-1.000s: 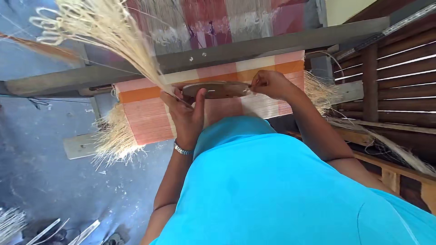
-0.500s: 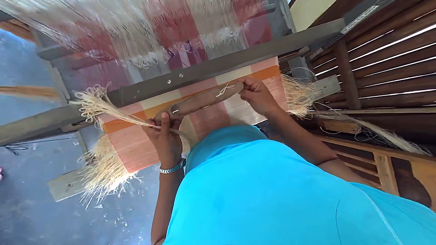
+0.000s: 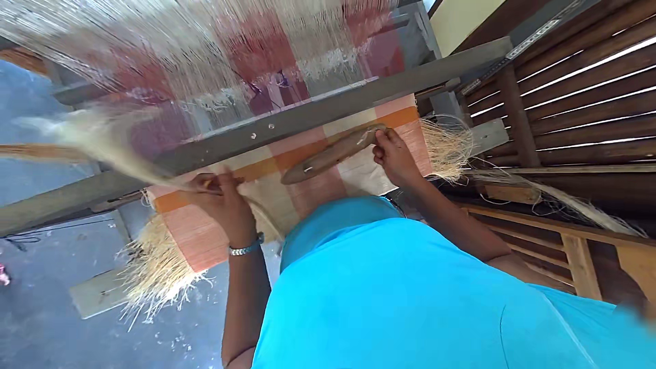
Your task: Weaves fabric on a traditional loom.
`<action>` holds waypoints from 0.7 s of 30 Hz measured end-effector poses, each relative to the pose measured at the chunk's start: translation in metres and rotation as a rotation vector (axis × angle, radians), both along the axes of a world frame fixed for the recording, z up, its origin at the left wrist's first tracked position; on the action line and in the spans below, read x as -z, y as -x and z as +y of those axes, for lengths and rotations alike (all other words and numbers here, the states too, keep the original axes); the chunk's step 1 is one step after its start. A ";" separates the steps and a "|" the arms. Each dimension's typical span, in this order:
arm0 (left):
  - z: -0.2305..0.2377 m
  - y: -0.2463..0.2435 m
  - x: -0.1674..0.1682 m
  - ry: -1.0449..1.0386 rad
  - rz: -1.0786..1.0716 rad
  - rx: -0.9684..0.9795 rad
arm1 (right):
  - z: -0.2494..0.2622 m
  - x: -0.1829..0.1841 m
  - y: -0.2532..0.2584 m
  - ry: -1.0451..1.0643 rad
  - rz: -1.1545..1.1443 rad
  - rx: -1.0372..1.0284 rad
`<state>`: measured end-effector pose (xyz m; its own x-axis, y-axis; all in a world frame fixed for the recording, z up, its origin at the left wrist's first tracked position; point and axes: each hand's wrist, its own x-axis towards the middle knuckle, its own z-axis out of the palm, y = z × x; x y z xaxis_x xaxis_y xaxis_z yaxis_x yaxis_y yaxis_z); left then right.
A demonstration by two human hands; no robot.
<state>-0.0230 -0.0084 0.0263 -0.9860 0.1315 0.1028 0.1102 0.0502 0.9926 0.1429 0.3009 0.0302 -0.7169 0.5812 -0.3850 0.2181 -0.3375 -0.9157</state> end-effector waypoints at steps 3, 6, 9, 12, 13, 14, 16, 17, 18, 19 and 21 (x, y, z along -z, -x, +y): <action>-0.005 0.037 -0.001 -0.053 0.018 -0.208 | 0.034 0.003 -0.033 -0.043 -0.167 0.097; 0.007 0.056 0.007 -0.017 0.093 -0.311 | 0.067 0.004 -0.054 0.079 -0.142 0.341; 0.012 0.074 0.013 0.020 0.145 -0.318 | 0.093 -0.004 -0.064 0.126 -0.037 0.540; 0.018 0.105 0.011 0.037 0.148 -0.270 | 0.126 -0.005 -0.065 0.066 0.054 0.606; 0.023 0.120 0.007 0.021 0.155 -0.251 | 0.138 -0.006 -0.061 0.037 0.084 0.630; 0.030 0.135 0.000 -0.002 0.168 -0.233 | 0.151 -0.008 -0.056 -0.002 0.101 0.660; 0.042 0.164 -0.010 -0.002 0.197 -0.232 | 0.174 -0.012 -0.045 -0.102 0.118 0.717; 0.046 0.177 -0.014 -0.002 0.209 -0.222 | 0.185 -0.012 -0.040 -0.139 0.138 0.737; 0.050 0.187 -0.018 0.000 0.216 -0.217 | 0.194 -0.013 -0.033 -0.156 0.162 0.769; 0.054 0.194 -0.022 0.005 0.215 -0.219 | 0.203 -0.013 -0.026 -0.163 0.192 0.811; 0.058 0.199 -0.026 0.040 0.192 -0.227 | 0.220 -0.008 -0.013 -0.151 0.239 0.881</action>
<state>-0.2216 0.0491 0.0520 -0.9538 -0.0821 0.2889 0.2768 0.1335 0.9516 0.1559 0.5211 0.0384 -0.0427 0.9862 -0.1599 -0.2615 -0.1655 -0.9509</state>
